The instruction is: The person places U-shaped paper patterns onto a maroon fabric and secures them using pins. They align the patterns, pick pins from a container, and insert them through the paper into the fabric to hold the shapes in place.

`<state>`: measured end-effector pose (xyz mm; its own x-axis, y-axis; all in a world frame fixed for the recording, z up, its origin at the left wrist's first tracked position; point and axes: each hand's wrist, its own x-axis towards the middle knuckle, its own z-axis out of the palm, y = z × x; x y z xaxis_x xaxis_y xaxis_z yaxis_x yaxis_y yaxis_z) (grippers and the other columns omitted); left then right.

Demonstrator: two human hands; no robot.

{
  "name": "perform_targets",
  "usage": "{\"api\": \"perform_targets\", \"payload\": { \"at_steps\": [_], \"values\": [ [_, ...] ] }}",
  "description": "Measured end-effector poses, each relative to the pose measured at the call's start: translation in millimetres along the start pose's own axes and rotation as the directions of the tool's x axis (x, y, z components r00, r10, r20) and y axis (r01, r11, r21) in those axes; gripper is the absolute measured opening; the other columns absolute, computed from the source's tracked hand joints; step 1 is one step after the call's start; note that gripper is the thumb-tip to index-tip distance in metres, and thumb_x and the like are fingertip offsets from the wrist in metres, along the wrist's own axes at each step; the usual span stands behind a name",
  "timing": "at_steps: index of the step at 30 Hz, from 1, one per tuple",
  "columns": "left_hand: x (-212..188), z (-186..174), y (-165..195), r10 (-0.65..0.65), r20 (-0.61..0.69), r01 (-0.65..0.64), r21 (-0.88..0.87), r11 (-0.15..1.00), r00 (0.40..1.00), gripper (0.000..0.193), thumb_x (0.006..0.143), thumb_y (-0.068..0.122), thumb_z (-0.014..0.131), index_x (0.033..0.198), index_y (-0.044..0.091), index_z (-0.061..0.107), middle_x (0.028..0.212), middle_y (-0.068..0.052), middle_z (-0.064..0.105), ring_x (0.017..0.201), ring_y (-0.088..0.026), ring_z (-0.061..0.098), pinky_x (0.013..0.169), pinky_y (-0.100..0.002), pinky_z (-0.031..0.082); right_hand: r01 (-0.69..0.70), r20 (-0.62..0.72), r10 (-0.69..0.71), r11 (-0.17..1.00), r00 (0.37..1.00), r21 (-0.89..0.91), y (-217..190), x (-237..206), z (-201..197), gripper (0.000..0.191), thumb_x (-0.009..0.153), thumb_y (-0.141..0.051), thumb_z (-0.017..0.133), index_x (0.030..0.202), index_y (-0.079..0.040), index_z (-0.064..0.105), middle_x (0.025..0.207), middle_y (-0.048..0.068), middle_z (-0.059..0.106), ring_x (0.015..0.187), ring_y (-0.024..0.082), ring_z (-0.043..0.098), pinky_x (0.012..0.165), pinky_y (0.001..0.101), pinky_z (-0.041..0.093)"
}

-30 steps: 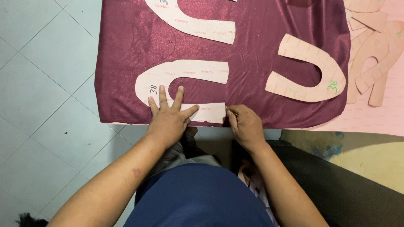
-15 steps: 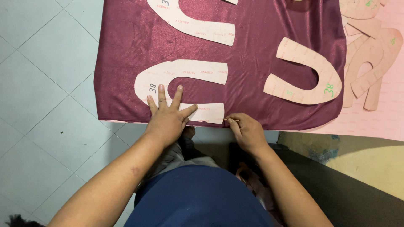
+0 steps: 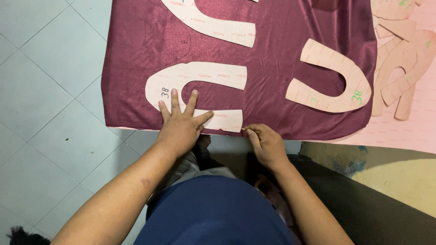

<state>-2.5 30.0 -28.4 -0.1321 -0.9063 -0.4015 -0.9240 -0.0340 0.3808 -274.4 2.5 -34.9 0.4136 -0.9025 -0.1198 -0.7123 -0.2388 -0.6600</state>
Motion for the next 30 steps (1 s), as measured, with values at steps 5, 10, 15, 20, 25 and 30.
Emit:
{"api": "perform_targets", "payload": {
  "at_steps": [5, 10, 15, 20, 25, 30],
  "values": [
    [0, 0, 1, -0.007, -0.002, 0.007, -0.005, 1.000, 1.000, 0.045, 0.097, 0.034, 0.055, 0.141, 0.043, 0.055, 0.167, -0.013, 0.014, 0.148, -0.059, -0.002, 0.108, -0.084, 0.006, 0.008, 0.007, -0.008, 1.000, 1.000, 0.007, 2, 6, 0, 0.018, 0.099, -0.018, 0.063, 0.105, -0.003, 0.073, 0.099, 0.013, 0.075, 0.087, 0.026, 0.074, 0.077, 0.0349, 0.058],
    [0, 0, 0, 0.003, -0.014, -0.003, -0.006, 1.000, 1.000, 0.045, 0.097, 0.035, 0.054, 0.141, 0.042, 0.055, 0.167, -0.014, 0.014, 0.147, -0.060, -0.001, 0.108, -0.084, 0.006, 0.109, -0.120, -0.112, 0.994, 0.986, -0.033, 7, 35, 3, 0.017, 0.100, -0.016, 0.063, 0.103, -0.003, 0.073, 0.098, 0.014, 0.075, 0.087, 0.027, 0.074, 0.077, 0.0350, 0.058],
    [0, 2, -1, -0.002, -0.008, 0.002, -0.008, 1.000, 1.000, 0.045, 0.097, 0.034, 0.054, 0.141, 0.042, 0.055, 0.167, -0.015, 0.013, 0.148, -0.060, -0.002, 0.108, -0.084, 0.006, 0.157, -0.160, -0.158, 0.987, 0.974, -0.017, 5, 43, 5, 0.016, 0.102, -0.015, 0.064, 0.105, -0.003, 0.073, 0.100, 0.013, 0.075, 0.089, 0.027, 0.074, 0.078, 0.0352, 0.059],
    [0, 5, -3, 0.009, -0.024, -0.009, -0.011, 1.000, 1.000, 0.045, 0.097, 0.033, 0.054, 0.141, 0.042, 0.055, 0.167, -0.015, 0.013, 0.147, -0.060, -0.003, 0.107, -0.084, 0.005, 0.103, -0.035, -0.105, 0.992, 0.994, -0.072, -4, 6, 2, 0.015, 0.099, -0.017, 0.065, 0.102, -0.005, 0.074, 0.097, 0.012, 0.075, 0.086, 0.027, 0.074, 0.075, 0.0356, 0.057],
    [0, 7, -3, 0.012, -0.041, -0.013, -0.019, 1.000, 0.999, 0.045, 0.097, 0.034, 0.054, 0.140, 0.041, 0.055, 0.167, -0.015, 0.014, 0.147, -0.060, -0.003, 0.107, -0.085, 0.005, 0.076, -0.036, -0.076, 0.997, 0.996, -0.015, -3, -5, 3, 0.016, 0.100, -0.017, 0.064, 0.105, -0.005, 0.073, 0.099, 0.012, 0.075, 0.088, 0.027, 0.074, 0.077, 0.0347, 0.057],
    [-1, 8, -2, 0.011, -0.043, -0.011, -0.006, 1.000, 0.999, 0.046, 0.096, 0.034, 0.055, 0.141, 0.041, 0.055, 0.167, -0.014, 0.014, 0.148, -0.060, -0.002, 0.106, -0.085, 0.006, 0.069, -0.004, -0.068, 0.997, 0.998, 0.034, -4, -8, 3, 0.016, 0.100, -0.017, 0.064, 0.106, -0.005, 0.073, 0.099, 0.011, 0.075, 0.089, 0.026, 0.075, 0.078, 0.0338, 0.058]
  ]
}}
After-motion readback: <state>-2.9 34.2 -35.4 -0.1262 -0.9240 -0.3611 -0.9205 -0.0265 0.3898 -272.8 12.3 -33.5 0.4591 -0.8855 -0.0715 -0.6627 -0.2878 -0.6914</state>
